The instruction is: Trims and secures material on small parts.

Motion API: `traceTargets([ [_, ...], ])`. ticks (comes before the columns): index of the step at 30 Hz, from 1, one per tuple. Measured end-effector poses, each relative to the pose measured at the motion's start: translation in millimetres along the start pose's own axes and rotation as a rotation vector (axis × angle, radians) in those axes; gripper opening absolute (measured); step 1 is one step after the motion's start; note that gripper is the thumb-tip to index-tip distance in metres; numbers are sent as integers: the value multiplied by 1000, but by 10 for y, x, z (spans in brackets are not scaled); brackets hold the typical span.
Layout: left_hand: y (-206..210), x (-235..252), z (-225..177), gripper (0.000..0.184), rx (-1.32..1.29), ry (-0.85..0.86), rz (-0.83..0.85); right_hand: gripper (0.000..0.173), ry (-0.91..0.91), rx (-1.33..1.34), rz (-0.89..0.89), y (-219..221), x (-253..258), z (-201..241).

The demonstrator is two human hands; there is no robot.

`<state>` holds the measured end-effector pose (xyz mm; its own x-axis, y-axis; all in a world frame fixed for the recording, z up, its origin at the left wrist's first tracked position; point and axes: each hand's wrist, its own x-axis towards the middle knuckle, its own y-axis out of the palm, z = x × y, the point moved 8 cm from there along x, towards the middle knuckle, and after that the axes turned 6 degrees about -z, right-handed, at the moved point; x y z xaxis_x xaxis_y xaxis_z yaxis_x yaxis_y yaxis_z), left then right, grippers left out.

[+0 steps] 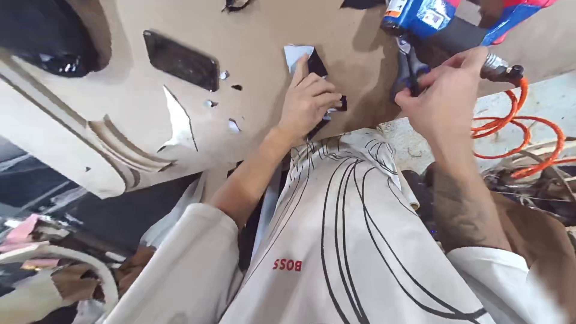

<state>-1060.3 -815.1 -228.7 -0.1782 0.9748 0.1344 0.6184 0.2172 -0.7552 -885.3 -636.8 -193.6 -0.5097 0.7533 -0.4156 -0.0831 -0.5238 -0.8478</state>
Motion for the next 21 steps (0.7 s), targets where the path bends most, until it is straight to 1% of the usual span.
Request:
traceTargets([
  [1, -27, 16, 10, 17, 19, 4, -3, 41, -7, 40, 95, -72, 23, -14],
  [2, -31, 14, -8, 17, 41, 10, -3, 40, -29, 96, 185, -123, 5, -57],
  [5, 13, 20, -141, 19, 130, 25, 27, 28, 11, 287, 423, -36, -144, -416],
  [6, 25, 17, -181, 20, 163, 21, 37, 25, -9, 278, 444, 0, -192, -535],
  [8, 26, -6, -253, 22, 227, -2, 33, 18, -194, 157, 348, -15, -286, -632],
  [9, 22, -9, -279, 23, 250, -24, 33, 23, -289, 109, 289, -29, -335, -643],
  [12, 37, -6, -320, 28, 320, -111, 66, 62, -509, -115, 184, -19, -399, -607],
  [13, 51, 8, -320, 26, 332, -129, 70, 70, -565, -187, 162, -7, -370, -538],
  [14, 65, 9, -323, 25, 337, -146, 80, 71, -623, -235, 149, 11, -336, -448],
  [16, 74, 36, -326, 24, 346, -156, 103, 68, -727, -262, 146, 73, -224, -244],
  [18, 71, 33, -336, 25, 369, -154, 121, 61, -805, -241, 155, 180, -100, -71],
  [21, 2, 13, -383, 23, 385, -201, 88, 52, -894, -169, 142, 270, 56, 148],
])
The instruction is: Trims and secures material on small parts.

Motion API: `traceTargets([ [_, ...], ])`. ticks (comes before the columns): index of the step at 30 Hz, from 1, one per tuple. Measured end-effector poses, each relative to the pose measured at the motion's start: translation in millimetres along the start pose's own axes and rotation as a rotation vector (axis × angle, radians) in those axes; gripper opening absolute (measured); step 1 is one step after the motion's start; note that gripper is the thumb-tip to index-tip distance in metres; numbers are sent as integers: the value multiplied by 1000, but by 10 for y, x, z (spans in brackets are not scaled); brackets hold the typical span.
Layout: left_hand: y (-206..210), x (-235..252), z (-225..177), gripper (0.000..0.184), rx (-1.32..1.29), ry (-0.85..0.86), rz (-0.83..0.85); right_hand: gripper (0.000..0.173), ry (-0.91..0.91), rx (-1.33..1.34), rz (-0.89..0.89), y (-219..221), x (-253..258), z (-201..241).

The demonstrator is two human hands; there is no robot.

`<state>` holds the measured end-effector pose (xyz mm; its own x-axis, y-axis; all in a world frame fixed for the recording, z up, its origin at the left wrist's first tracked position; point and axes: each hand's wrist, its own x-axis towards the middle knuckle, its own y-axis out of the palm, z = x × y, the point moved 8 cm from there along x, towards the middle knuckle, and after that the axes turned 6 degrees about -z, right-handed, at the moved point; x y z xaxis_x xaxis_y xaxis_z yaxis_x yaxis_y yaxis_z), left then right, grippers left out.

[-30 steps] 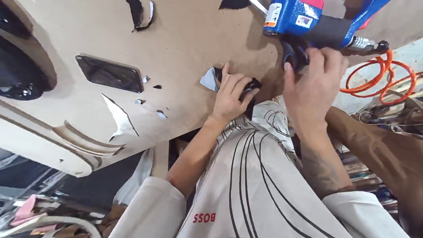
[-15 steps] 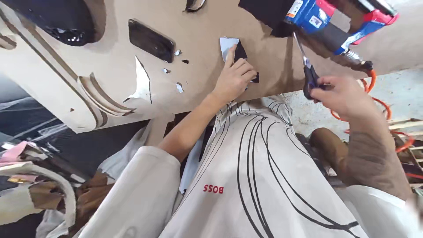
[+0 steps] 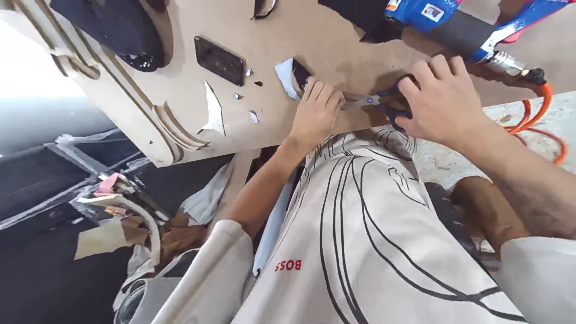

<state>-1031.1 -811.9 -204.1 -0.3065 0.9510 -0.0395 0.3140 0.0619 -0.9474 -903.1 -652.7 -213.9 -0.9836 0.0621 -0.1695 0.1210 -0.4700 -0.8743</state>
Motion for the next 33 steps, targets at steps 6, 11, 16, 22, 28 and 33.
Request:
traceTargets([
  [6, -315, -224, 166, 36, 103, -419, 5, 60, -73, 40, -18, -52, 236, -97],
  [11, -146, -117, 334, 35, 118, -463, 11, 51, -134, 35, -2, -94, 351, -57],
  [16, -27, -11, 310, 33, 205, -369, 127, 46, -157, 2, 22, -148, 477, -72],
  [22, -121, -59, 80, 23, 155, -183, 143, 47, -302, 36, 11, -129, 634, 152],
  [28, -114, -99, 36, 22, 145, -95, 141, 45, -314, 22, 9, -36, 593, 301],
  [33, -88, -137, 35, 23, 140, -39, 109, 26, -307, 79, 65, -71, 472, 284],
])
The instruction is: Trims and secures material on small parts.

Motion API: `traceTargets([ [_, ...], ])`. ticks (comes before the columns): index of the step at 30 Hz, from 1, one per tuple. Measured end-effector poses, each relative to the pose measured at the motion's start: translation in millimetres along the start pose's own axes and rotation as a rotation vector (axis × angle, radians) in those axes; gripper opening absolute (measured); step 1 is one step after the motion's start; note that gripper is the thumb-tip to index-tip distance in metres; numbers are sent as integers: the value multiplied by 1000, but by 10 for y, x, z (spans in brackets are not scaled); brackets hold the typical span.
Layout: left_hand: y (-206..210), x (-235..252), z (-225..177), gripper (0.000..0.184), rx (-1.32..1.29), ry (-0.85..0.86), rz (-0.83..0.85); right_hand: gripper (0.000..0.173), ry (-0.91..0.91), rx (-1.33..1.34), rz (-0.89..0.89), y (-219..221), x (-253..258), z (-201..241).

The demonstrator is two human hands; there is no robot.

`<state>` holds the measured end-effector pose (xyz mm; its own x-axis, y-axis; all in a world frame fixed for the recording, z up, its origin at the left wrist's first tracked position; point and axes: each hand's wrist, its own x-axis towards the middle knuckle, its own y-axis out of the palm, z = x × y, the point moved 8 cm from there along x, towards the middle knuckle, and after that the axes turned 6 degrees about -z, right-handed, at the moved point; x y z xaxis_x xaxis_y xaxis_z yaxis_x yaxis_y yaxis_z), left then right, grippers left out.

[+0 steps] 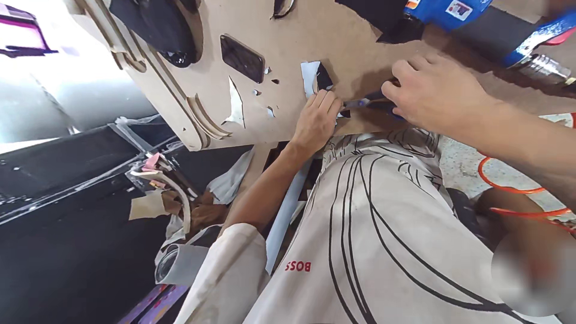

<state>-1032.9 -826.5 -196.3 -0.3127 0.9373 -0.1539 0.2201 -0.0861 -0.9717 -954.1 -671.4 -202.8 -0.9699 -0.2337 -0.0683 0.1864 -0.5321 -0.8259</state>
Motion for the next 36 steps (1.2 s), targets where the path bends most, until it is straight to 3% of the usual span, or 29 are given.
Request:
traceTargets([
  [3, -33, -13, -27, 22, -18, 15, 15, 25, -8, -1, 13, 12, -40, -1],
  [6, -23, 34, -89, 23, -55, 29, 10, 37, 12, -37, 3, 67, 26, 47],
  [10, 50, 73, -33, 23, -122, -38, -1, 22, 27, 11, 19, 169, 74, 28],
  [12, -3, 60, 98, 24, -250, -189, -35, 20, 13, 34, 21, 199, 48, -19],
  [15, -322, -155, 566, 27, -346, -558, -299, 26, 60, 66, -56, 27, -156, -117],
  [17, -457, -432, 798, 47, -308, -751, -375, 32, 167, 47, -123, -145, -419, -144],
  [19, -385, -554, 781, 45, -353, -683, -366, 39, 323, 26, -175, -242, -490, -165],
  [21, -183, -490, 540, 28, -372, -493, -249, 43, 480, -23, -279, -244, -525, -183],
  [24, 61, -329, 345, 22, -288, -261, -210, 41, 626, -6, -407, -210, -556, 18],
  [28, 242, -221, 353, 22, -307, -138, -194, 52, 796, 327, -194, 463, -312, 342],
  [31, 342, -248, 426, 25, -329, -123, -244, 47, 858, 336, -181, 699, -59, 496],
  [36, 311, -328, 493, 28, -418, -171, -225, 32, 985, 232, -282, 611, 244, 427],
])
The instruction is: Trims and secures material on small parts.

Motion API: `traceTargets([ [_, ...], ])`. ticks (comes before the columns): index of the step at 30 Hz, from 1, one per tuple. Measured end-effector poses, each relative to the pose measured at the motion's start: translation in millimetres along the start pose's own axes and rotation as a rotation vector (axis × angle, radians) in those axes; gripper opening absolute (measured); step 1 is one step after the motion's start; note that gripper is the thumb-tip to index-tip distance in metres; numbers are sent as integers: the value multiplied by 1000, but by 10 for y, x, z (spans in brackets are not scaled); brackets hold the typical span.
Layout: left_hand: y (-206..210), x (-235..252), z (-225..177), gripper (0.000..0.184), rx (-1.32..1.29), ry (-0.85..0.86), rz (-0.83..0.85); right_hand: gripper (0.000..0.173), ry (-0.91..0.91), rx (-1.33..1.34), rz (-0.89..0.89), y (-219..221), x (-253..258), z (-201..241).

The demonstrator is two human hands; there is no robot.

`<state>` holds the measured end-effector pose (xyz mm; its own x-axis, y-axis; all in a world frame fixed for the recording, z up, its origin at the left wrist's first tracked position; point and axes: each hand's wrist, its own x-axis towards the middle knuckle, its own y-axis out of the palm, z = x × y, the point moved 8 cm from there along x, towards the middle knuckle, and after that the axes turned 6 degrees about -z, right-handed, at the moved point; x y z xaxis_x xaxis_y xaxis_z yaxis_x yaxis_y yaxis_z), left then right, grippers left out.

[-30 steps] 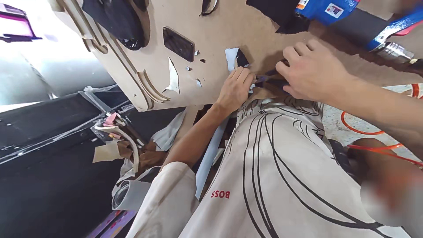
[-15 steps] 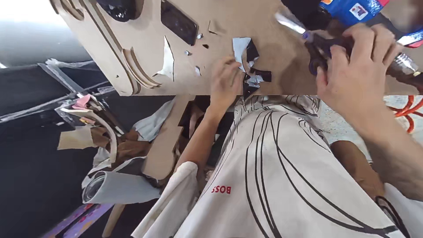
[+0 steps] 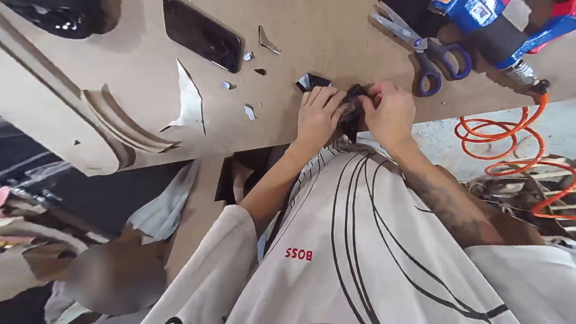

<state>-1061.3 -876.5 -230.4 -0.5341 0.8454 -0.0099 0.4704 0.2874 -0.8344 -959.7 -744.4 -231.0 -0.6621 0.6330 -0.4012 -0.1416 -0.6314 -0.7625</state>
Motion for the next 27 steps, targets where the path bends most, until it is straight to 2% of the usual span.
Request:
traceTargets([
  [3, 27, 17, -26, 25, -157, 1, 28, 38, -41, -44, 10, -56, 15, 92],
  [6, 93, 59, 85, 17, -311, 18, -62, 15, -145, -67, 48, 7, -2, 143],
  [8, 102, 76, 127, 18, -349, 61, -80, 13, -144, 25, 86, 2, 20, 122],
  [10, 84, 67, 142, 20, -355, 92, -69, 18, -107, 127, 86, -13, 105, 80],
  [12, 71, 63, 148, 21, -361, 102, -74, 18, -146, 69, 61, -108, 115, 144],
  [15, 57, 62, 111, 18, -351, 82, -104, 45, -234, -77, 160, -132, 67, 239],
  [21, 0, 103, -20, 23, -258, -27, -144, 26, -693, -48, 100, -66, 154, 228],
  [27, -28, 178, 30, 15, -326, -69, -113, 21, -1110, -50, 73, -24, 167, 185],
])
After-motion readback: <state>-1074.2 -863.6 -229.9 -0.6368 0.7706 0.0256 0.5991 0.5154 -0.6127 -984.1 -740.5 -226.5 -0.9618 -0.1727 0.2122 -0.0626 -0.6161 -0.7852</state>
